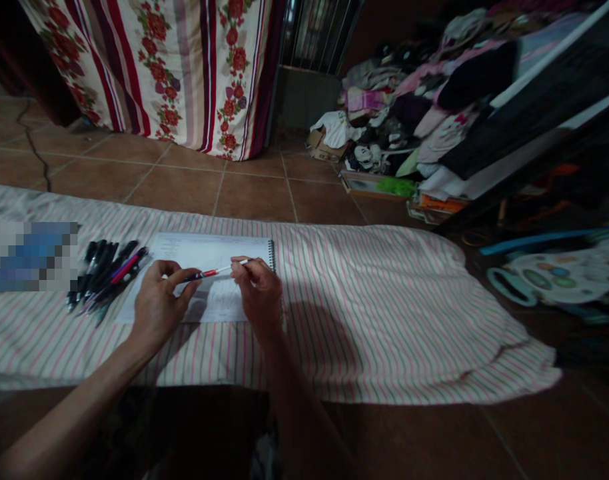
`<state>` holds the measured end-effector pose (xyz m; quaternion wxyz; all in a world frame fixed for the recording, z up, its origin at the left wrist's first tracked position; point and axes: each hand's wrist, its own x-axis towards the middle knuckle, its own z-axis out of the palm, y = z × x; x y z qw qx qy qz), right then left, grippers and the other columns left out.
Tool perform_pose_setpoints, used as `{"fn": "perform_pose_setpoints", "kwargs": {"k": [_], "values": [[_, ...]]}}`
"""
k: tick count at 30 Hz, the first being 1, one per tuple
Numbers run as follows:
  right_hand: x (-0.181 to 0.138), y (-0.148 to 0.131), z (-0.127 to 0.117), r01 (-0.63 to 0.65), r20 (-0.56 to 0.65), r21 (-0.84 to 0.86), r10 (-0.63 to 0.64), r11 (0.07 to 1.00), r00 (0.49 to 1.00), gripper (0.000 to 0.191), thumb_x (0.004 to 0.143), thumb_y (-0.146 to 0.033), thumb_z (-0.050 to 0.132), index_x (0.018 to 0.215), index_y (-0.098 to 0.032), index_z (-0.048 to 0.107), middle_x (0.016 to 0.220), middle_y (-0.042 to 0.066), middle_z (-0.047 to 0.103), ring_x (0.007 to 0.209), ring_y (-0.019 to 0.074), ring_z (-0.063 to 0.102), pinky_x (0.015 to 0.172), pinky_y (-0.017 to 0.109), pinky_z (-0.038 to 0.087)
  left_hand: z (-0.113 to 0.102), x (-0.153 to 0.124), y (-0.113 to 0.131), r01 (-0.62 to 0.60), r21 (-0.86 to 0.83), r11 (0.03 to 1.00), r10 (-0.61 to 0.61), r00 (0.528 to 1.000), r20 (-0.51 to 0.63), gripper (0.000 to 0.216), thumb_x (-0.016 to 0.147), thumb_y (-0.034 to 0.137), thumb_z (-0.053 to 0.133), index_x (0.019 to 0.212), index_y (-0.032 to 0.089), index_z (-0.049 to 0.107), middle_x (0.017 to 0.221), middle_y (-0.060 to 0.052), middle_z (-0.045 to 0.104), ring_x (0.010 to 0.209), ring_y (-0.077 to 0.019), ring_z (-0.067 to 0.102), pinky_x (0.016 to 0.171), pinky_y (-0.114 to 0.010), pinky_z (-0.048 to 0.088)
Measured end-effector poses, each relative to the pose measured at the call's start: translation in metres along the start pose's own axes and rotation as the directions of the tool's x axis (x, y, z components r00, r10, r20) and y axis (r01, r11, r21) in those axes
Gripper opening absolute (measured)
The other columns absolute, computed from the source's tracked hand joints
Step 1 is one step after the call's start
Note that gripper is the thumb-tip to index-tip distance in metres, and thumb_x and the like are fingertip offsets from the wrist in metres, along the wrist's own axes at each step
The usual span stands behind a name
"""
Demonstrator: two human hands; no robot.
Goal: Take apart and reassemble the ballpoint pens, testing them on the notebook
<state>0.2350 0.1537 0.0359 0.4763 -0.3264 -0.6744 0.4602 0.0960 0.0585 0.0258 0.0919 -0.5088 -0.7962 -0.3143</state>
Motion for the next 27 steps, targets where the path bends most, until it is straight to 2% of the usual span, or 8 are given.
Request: {"fn": "perform_pose_setpoints", "kwargs": {"k": [3, 5, 8, 16, 21, 27], "values": [[-0.001, 0.001, 0.002, -0.044, 0.007, 0.010, 0.044, 0.999, 0.999, 0.019, 0.082, -0.034, 0.057, 0.072, -0.019, 0.065, 0.091, 0.004, 0.070, 0.064, 0.0111, 0.062, 0.061, 0.025, 0.052, 0.002, -0.001, -0.002, -0.043, -0.022, 0.999, 0.043, 0.999, -0.015, 0.019, 0.084, 0.029, 0.055, 0.095, 0.021, 0.069, 0.093, -0.007, 0.054, 0.086, -0.0204, 0.052, 0.072, -0.031, 0.043], [-0.001, 0.002, 0.004, -0.072, 0.010, 0.030, 0.071, 0.997, 0.997, 0.018, 0.080, -0.035, 0.058, 0.086, -0.019, 0.066, 0.084, 0.003, 0.069, 0.064, 0.0119, 0.063, 0.061, 0.025, 0.052, 0.002, 0.000, -0.002, -0.064, -0.038, 0.997, 0.064, 0.998, -0.017, 0.019, 0.084, 0.028, 0.054, 0.095, 0.021, 0.068, 0.094, -0.008, 0.056, 0.086, -0.0215, 0.053, 0.074, -0.033, 0.044], [-0.002, 0.003, 0.008, -0.096, -0.013, 0.079, 0.097, 0.992, 0.995, 0.028, 0.078, -0.034, 0.060, 0.102, -0.019, 0.061, 0.072, 0.000, 0.067, 0.064, 0.0130, 0.064, 0.059, 0.024, 0.052, 0.000, 0.001, -0.001, -0.080, -0.087, 0.993, 0.081, 0.997, 0.010, 0.018, 0.084, 0.027, 0.053, 0.093, 0.020, 0.067, 0.094, -0.008, 0.060, 0.088, -0.0232, 0.053, 0.077, -0.036, 0.044], [-0.007, 0.000, 0.019, -0.133, 0.023, 0.019, 0.132, 0.991, 0.991, 0.018, 0.075, -0.035, 0.063, 0.084, -0.020, 0.063, 0.071, 0.000, 0.067, 0.063, 0.0126, 0.063, 0.058, 0.023, 0.049, 0.001, 0.001, 0.002, -0.039, -0.184, 0.982, 0.061, 0.991, 0.118, 0.019, 0.086, 0.028, 0.051, 0.094, 0.019, 0.065, 0.089, -0.007, 0.066, 0.087, -0.0225, 0.056, 0.078, -0.034, 0.044], [-0.008, 0.005, 0.025, -0.171, 0.062, 0.187, 0.162, 0.967, 0.985, 0.023, 0.074, -0.034, 0.062, 0.092, -0.019, 0.063, 0.070, -0.001, 0.067, 0.056, 0.0106, 0.060, 0.054, 0.022, 0.050, 0.000, 0.002, 0.003, 0.039, -0.181, 0.983, -0.010, 0.987, 0.159, 0.020, 0.084, 0.029, 0.051, 0.095, 0.018, 0.065, 0.084, -0.007, 0.066, 0.083, -0.0228, 0.057, 0.073, -0.033, 0.044], [-0.005, 0.005, 0.025, -0.197, -0.028, 0.178, 0.205, 0.964, 0.978, 0.021, 0.075, -0.036, 0.060, 0.086, -0.019, 0.067, 0.067, 0.000, 0.067, 0.053, 0.0095, 0.059, 0.052, 0.021, 0.050, 0.001, 0.001, 0.001, 0.023, -0.226, 0.974, 0.015, 0.986, 0.163, 0.019, 0.083, 0.028, 0.051, 0.094, 0.021, 0.066, 0.085, -0.006, 0.067, 0.082, -0.0212, 0.058, 0.074, -0.033, 0.045]]}}
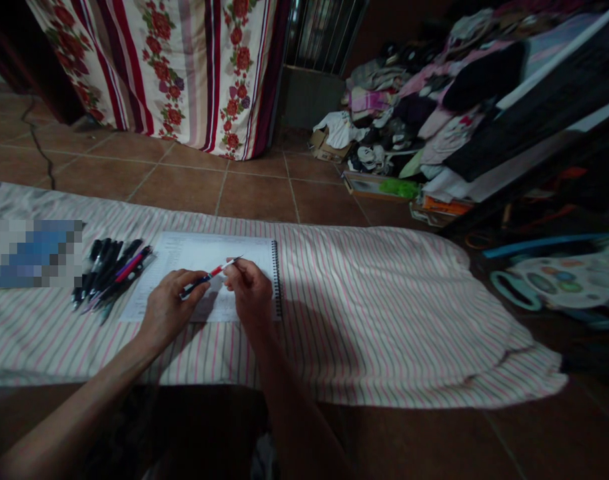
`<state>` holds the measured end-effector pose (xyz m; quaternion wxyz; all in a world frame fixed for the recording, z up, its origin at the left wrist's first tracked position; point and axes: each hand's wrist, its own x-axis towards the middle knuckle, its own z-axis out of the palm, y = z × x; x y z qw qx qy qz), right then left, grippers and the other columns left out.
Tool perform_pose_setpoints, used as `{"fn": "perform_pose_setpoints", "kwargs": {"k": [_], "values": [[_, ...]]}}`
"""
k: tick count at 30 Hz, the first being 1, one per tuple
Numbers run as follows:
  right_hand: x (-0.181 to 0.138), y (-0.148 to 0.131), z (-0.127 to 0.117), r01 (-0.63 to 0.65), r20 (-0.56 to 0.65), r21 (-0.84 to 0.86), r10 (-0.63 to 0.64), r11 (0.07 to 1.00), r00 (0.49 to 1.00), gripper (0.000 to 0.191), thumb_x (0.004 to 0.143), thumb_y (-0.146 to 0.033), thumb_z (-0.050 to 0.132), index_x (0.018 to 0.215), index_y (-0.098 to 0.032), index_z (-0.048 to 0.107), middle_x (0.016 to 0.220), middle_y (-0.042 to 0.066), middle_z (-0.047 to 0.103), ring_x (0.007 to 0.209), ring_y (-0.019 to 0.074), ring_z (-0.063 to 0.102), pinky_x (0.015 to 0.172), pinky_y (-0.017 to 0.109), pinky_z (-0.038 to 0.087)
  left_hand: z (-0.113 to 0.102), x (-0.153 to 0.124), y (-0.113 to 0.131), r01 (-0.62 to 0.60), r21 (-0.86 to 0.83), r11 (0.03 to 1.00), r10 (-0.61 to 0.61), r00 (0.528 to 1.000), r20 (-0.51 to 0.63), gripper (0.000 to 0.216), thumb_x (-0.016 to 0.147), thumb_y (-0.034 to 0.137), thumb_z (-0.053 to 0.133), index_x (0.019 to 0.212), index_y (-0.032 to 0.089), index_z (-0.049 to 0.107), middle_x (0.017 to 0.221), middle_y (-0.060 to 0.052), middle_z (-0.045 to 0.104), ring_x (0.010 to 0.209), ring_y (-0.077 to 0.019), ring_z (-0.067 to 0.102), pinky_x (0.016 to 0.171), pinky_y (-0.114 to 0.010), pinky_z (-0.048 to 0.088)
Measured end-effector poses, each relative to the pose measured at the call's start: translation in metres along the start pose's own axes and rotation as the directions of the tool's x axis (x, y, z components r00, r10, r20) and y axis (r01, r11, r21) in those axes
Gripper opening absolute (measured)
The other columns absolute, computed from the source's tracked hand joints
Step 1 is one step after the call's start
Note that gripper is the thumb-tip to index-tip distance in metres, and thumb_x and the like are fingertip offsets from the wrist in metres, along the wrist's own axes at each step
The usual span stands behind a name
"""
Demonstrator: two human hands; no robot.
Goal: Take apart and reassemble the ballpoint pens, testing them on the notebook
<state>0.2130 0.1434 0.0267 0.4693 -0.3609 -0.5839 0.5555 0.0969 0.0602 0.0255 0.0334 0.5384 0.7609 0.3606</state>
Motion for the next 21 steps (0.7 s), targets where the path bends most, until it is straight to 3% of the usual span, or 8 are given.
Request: {"fn": "perform_pose_setpoints", "kwargs": {"k": [11, 17, 21], "values": [[0.0021, -0.0020, -0.0051, 0.022, -0.032, -0.062, -0.024, 0.998, 0.999, 0.022, 0.076, -0.037, 0.060, 0.086, -0.019, 0.069, 0.061, -0.002, 0.064, 0.052, 0.0091, 0.057, 0.050, 0.020, 0.048, 0.0025, -0.0008, 0.0007, -0.005, -0.026, 1.000, 0.005, 1.000, 0.017, 0.018, 0.082, 0.026, 0.052, 0.093, 0.021, 0.066, 0.084, -0.006, 0.067, 0.084, -0.0219, 0.058, 0.075, -0.033, 0.045], [-0.0005, 0.0040, -0.0019, 0.074, -0.010, -0.148, -0.076, 0.986, 0.997, 0.020, 0.076, -0.037, 0.061, 0.083, -0.021, 0.071, 0.068, 0.001, 0.067, 0.058, 0.0110, 0.059, 0.055, 0.023, 0.049, 0.0016, -0.0004, 0.0027, 0.007, -0.048, 0.999, -0.006, 1.000, 0.017, 0.018, 0.083, 0.027, 0.053, 0.092, 0.020, 0.067, 0.083, -0.006, 0.067, 0.082, -0.0218, 0.058, 0.075, -0.034, 0.045], [0.0001, 0.0060, -0.0019, 0.059, 0.023, -0.116, -0.057, 0.992, 0.998, 0.022, 0.077, -0.037, 0.059, 0.087, -0.021, 0.071, 0.068, 0.000, 0.068, 0.057, 0.0112, 0.059, 0.053, 0.023, 0.049, 0.0008, 0.0006, 0.0022, 0.041, -0.089, 0.995, -0.039, 0.999, 0.024, 0.017, 0.081, 0.027, 0.054, 0.090, 0.022, 0.067, 0.082, -0.004, 0.067, 0.077, -0.0194, 0.058, 0.071, -0.032, 0.046]]}}
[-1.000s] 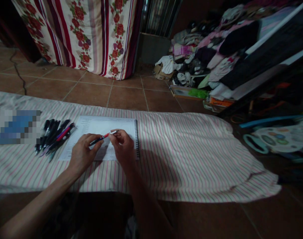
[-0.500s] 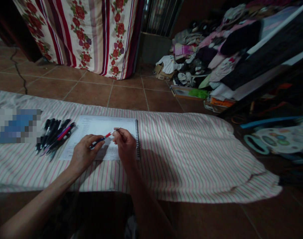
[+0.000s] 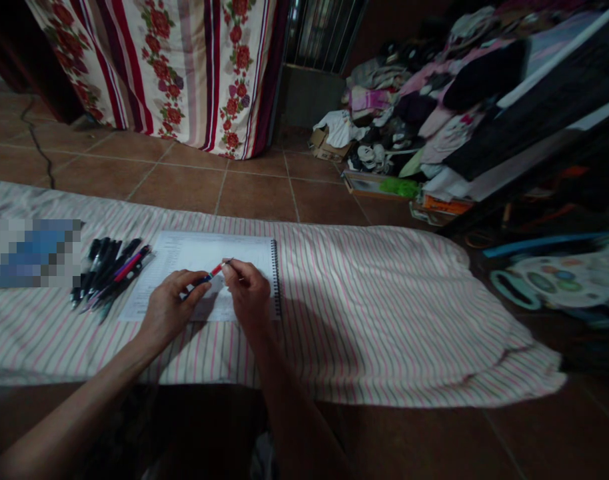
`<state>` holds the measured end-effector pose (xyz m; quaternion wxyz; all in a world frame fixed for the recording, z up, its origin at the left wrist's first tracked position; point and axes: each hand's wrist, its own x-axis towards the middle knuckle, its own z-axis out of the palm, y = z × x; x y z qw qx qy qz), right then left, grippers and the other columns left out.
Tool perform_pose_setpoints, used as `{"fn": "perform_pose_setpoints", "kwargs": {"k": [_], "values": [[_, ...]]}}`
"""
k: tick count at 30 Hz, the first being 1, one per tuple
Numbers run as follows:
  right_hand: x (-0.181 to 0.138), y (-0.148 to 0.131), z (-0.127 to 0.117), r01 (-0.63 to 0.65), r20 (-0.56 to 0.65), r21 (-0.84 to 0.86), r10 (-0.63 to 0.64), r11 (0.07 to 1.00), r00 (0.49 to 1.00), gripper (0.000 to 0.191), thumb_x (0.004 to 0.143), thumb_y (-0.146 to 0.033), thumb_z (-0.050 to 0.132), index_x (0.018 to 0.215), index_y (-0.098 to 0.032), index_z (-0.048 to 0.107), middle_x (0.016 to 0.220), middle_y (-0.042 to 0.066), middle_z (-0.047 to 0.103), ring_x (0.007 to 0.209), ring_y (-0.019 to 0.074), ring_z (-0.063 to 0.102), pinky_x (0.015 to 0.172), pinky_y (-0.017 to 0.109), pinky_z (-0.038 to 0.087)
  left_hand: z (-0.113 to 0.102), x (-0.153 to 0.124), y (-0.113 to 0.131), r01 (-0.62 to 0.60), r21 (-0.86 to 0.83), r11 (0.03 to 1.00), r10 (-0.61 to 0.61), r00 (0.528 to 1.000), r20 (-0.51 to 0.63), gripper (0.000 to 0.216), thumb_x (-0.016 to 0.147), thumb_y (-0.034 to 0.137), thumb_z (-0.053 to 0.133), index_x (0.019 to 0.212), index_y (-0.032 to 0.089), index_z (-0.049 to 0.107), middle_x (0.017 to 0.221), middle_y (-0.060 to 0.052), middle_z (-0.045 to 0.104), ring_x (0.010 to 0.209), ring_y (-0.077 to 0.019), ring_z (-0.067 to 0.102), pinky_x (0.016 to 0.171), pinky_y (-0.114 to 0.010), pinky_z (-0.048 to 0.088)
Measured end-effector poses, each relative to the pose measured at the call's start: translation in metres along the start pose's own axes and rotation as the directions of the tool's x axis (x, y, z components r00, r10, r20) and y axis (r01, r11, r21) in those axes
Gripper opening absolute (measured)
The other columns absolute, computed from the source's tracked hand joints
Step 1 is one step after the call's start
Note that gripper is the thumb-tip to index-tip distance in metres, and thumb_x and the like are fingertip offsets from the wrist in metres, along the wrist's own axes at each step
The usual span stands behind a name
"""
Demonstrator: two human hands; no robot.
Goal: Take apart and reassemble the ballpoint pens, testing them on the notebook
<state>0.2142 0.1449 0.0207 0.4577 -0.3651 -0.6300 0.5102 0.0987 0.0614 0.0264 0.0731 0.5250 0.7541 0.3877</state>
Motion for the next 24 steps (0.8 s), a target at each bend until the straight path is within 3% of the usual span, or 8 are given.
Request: {"fn": "perform_pose_setpoints", "kwargs": {"k": [6, 18, 24], "values": [[0.0011, -0.0036, -0.0001, -0.033, -0.018, 0.091, 0.034, 0.995, 0.999, 0.024, 0.077, -0.038, 0.058, 0.088, -0.019, 0.069, 0.067, 0.000, 0.068, 0.051, 0.0094, 0.055, 0.050, 0.022, 0.048, 0.0011, -0.0002, -0.0014, 0.017, -0.019, 1.000, -0.017, 1.000, 0.009, 0.017, 0.081, 0.027, 0.055, 0.091, 0.022, 0.068, 0.082, -0.004, 0.067, 0.075, -0.0187, 0.057, 0.070, -0.032, 0.045], [0.0005, -0.0050, -0.0003, -0.041, -0.032, 0.069, 0.044, 0.997, 0.999, 0.021, 0.076, -0.037, 0.060, 0.080, -0.019, 0.069, 0.064, 0.000, 0.066, 0.052, 0.0097, 0.056, 0.051, 0.022, 0.047, 0.0014, -0.0017, -0.0013, -0.026, 0.015, 1.000, 0.026, 1.000, 0.001, 0.015, 0.081, 0.025, 0.055, 0.089, 0.021, 0.066, 0.080, -0.004, 0.065, 0.081, -0.0207, 0.058, 0.074, -0.034, 0.045], [0.0023, -0.0083, -0.0043, -0.065, -0.035, 0.079, 0.068, 0.995, 0.997, 0.022, 0.076, -0.038, 0.060, 0.082, -0.019, 0.069, 0.066, 0.000, 0.067, 0.052, 0.0096, 0.056, 0.050, 0.022, 0.047, 0.0020, -0.0014, 0.0008, -0.025, -0.136, 0.990, 0.032, 0.998, 0.053, 0.017, 0.082, 0.023, 0.051, 0.093, 0.018, 0.062, 0.082, -0.004, 0.061, 0.073, -0.0163, 0.057, 0.070, -0.030, 0.045]]}}
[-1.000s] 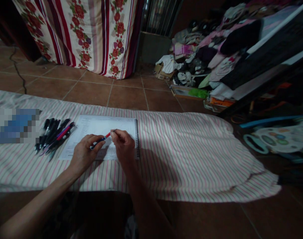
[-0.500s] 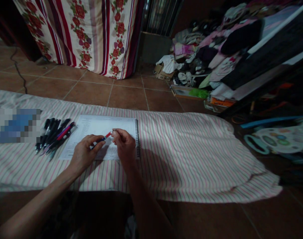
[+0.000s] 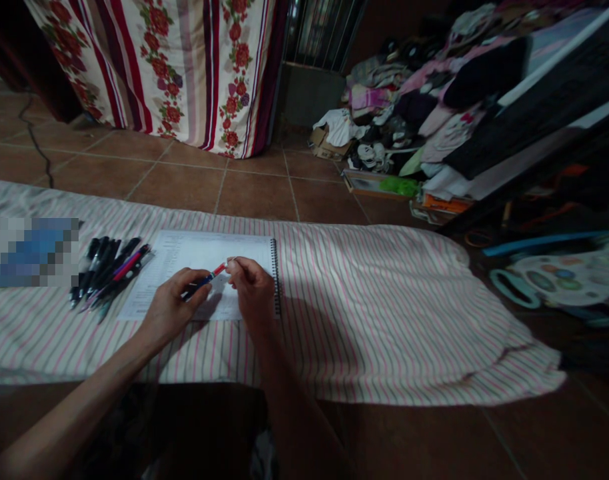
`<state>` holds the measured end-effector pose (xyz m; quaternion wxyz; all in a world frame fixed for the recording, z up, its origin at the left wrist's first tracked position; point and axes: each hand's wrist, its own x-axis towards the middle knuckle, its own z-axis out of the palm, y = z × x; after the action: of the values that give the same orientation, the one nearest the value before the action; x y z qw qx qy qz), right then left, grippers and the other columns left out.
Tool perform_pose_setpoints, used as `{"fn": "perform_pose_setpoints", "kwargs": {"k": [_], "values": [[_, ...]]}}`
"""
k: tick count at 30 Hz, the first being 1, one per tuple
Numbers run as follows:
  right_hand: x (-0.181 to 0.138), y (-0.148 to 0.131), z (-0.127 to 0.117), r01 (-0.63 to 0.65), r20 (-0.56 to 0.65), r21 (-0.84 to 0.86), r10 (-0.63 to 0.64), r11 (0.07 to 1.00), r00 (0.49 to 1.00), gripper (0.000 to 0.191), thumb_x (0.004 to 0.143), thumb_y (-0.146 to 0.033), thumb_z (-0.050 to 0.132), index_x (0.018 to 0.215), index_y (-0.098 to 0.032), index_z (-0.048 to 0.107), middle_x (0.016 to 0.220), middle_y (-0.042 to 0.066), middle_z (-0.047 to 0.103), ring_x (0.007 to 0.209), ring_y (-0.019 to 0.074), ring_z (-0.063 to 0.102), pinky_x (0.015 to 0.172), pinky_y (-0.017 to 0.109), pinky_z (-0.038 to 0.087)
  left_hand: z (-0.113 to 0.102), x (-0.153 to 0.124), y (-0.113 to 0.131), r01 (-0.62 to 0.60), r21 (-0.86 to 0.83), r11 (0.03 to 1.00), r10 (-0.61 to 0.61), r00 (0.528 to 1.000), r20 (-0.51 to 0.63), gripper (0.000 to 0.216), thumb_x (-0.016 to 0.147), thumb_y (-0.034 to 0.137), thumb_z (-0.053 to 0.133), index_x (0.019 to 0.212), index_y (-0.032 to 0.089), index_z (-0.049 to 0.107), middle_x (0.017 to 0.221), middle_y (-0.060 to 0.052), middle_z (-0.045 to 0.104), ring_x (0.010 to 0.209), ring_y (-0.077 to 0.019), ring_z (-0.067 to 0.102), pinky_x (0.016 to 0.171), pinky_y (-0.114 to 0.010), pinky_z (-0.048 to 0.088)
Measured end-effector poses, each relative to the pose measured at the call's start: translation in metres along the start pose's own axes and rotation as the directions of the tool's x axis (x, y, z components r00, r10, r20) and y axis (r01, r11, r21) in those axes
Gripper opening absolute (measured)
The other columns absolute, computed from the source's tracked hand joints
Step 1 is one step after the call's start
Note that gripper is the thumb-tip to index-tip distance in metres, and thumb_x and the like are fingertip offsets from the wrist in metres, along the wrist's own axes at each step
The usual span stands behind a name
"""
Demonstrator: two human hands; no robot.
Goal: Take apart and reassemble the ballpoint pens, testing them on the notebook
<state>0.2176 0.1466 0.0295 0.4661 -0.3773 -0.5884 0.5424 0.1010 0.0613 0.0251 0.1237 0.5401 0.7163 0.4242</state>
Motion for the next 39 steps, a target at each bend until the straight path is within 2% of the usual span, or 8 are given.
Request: {"fn": "perform_pose_setpoints", "kwargs": {"k": [14, 21, 24, 27, 30, 31, 36, 39], "values": [[-0.001, 0.000, -0.001, 0.008, 0.010, -0.040, -0.008, 0.999, 1.000, 0.022, 0.077, -0.038, 0.060, 0.083, -0.020, 0.069, 0.069, 0.000, 0.066, 0.056, 0.0101, 0.057, 0.052, 0.022, 0.047, 0.000, 0.001, -0.002, 0.040, -0.057, 0.998, -0.039, 0.999, 0.022, 0.013, 0.081, 0.024, 0.052, 0.088, 0.018, 0.060, 0.081, -0.003, 0.060, 0.074, -0.0163, 0.056, 0.071, -0.031, 0.045], [-0.001, 0.003, 0.000, 0.025, 0.071, -0.060, -0.020, 0.998, 0.997, 0.020, 0.075, -0.037, 0.060, 0.080, -0.020, 0.069, 0.058, -0.002, 0.060, 0.053, 0.0095, 0.053, 0.053, 0.021, 0.044, 0.000, 0.000, 0.007, 0.140, -0.265, 0.954, -0.111, 0.987, 0.118, 0.031, 0.080, 0.030, 0.055, 0.107, 0.018, 0.060, 0.101, -0.006, 0.066, 0.089, -0.0174, 0.060, 0.081, -0.030, 0.046], [-0.004, 0.005, 0.002, 0.023, 0.120, -0.073, -0.014, 0.997, 0.993, 0.018, 0.074, -0.035, 0.061, 0.080, -0.020, 0.070, 0.063, -0.001, 0.064, 0.054, 0.0097, 0.055, 0.054, 0.022, 0.045, -0.002, 0.001, 0.011, 0.208, -0.307, 0.929, -0.173, 0.975, 0.139, 0.031, 0.080, 0.039, 0.054, 0.099, 0.016, 0.064, 0.085, -0.004, 0.067, 0.075, -0.0164, 0.059, 0.069, -0.029, 0.046], [-0.004, 0.006, 0.002, -0.004, 0.183, -0.065, 0.016, 0.998, 0.983, 0.024, 0.075, -0.037, 0.060, 0.089, -0.020, 0.070, 0.067, 0.000, 0.067, 0.054, 0.0097, 0.055, 0.053, 0.022, 0.046, -0.004, 0.001, 0.012, 0.296, -0.362, 0.884, -0.252, 0.954, 0.164, 0.035, 0.080, 0.043, 0.053, 0.094, 0.014, 0.066, 0.064, 0.000, 0.059, 0.056, -0.0123, 0.051, 0.054, -0.025, 0.042], [0.001, 0.009, -0.003, -0.013, 0.223, -0.032, 0.020, 0.999, 0.975, 0.036, 0.075, -0.040, 0.060, 0.103, -0.019, 0.067, 0.071, 0.001, 0.069, 0.053, 0.0098, 0.055, 0.052, 0.023, 0.046, -0.004, 0.002, 0.011, 0.356, -0.402, 0.843, -0.315, 0.934, 0.167, 0.039, 0.078, 0.044, 0.055, 0.099, 0.013, 0.065, 0.059, 0.002, 0.055, 0.050, -0.0103, 0.048, 0.050, -0.024, 0.039], [0.004, 0.010, -0.006, -0.006, 0.211, -0.033, 0.013, 0.999, 0.977, 0.039, 0.075, -0.040, 0.060, 0.106, -0.018, 0.065, 0.073, 0.002, 0.069, 0.053, 0.0101, 0.056, 0.051, 0.023, 0.046, -0.004, 0.002, 0.010, 0.370, -0.416, 0.830, -0.330, 0.929, 0.168, 0.040, 0.077, 0.044, 0.056, 0.101, 0.013, 0.064, 0.059, 0.003, 0.054, 0.049, -0.0098, 0.047, 0.050, -0.023, 0.039], [0.023, 0.019, -0.030, -0.002, -0.090, -0.245, -0.021, 0.970, 0.996, 0.034, 0.075, -0.039, 0.058, 0.097, -0.015, 0.066, 0.078, 0.006, 0.068, 0.060, 0.0134, 0.060, 0.053, 0.025, 0.047, -0.003, 0.004, 0.008, 0.420, -0.455, 0.785, -0.384, 0.907, 0.175, 0.037, 0.074, 0.044, 0.058, 0.096, 0.015, 0.063, 0.062, 0.002, 0.057, 0.048, -0.0094, 0.050, 0.047, -0.022, 0.038], [0.027, 0.022, -0.041, 0.062, -0.070, -0.444, -0.103, 0.894, 0.992, 0.024, 0.076, -0.032, 0.056, 0.090, -0.016, 0.067, 0.084, 0.007, 0.067, 0.064, 0.0142, 0.061, 0.061, 0.027, 0.049, -0.006, 0.005, 0.009, 0.470, -0.438, 0.766, -0.437, 0.881, 0.182, 0.035, 0.071, 0.045, 0.060, 0.089, 0.015, 0.062, 0.065, 0.000, 0.060, 0.048, -0.0103, 0.053, 0.044, -0.022, 0.036]]}}
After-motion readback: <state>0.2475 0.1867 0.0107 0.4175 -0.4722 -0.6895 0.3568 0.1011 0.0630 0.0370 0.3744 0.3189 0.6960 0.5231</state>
